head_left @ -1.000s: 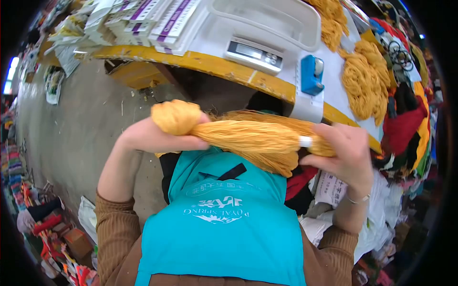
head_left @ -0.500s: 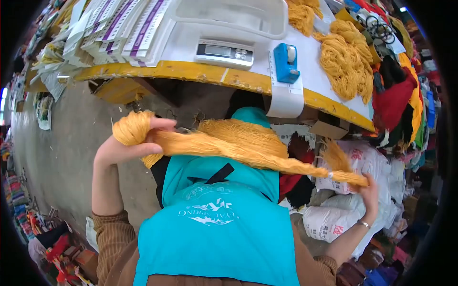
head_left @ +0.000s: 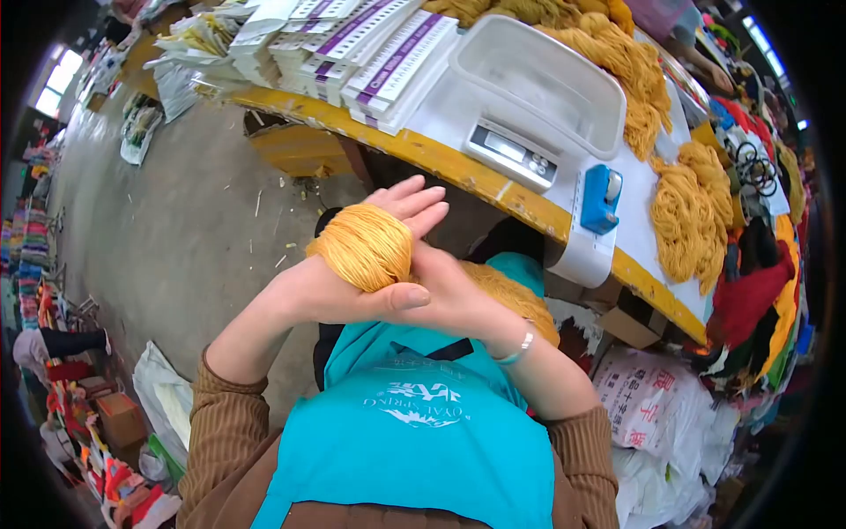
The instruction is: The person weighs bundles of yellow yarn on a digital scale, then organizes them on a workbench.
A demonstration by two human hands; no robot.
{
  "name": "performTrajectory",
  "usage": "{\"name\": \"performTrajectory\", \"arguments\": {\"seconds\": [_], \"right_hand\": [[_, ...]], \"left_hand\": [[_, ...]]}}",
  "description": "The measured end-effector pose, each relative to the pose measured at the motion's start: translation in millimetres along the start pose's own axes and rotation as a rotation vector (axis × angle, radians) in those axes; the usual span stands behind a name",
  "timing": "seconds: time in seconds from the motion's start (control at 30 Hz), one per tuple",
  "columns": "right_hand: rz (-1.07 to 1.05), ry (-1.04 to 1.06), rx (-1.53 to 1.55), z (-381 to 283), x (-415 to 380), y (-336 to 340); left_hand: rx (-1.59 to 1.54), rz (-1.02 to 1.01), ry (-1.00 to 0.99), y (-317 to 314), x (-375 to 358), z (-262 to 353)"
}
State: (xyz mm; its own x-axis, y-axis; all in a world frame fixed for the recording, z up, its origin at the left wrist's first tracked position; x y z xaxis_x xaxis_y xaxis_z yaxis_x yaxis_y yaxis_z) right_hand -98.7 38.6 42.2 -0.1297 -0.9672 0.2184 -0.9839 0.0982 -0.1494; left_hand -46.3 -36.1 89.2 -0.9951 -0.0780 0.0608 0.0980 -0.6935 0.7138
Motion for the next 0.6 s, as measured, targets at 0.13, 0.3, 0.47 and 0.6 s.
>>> {"name": "performTrajectory", "arguments": {"seconds": [0.13,0.3,0.47,0.6], "right_hand": [[-0.004,0.038,0.134,-30,53,-17],[-0.009,0.188,-0.074,-135,124,17],[0.077,0.378,0.124,-254,180,69],[-0.183,0.555,-0.159,-367,199,48]], "left_hand": [[-0.142,0.202,0.098,36,-21,-27],[-0.358,0.166,0.321,5,-24,-77],[-0.167,-0.091,0.313,-60,-8,-89],[-0.33,-0.026,0.228,-52,16,-65]]}}
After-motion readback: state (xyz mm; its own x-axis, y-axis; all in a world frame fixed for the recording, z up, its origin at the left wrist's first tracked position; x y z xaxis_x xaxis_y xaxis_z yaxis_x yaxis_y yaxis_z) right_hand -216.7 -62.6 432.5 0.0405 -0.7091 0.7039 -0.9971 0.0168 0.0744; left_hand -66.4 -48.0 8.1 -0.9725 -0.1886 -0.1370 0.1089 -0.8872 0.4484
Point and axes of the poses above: each hand's wrist, its own x-axis towards the middle knuckle, its own y-axis out of the back of the hand, z = x × y, the point moved 7 cm from there along x, towards the middle knuckle, and after that the axes turned 11 degrees about y, right-handed, at the moved point
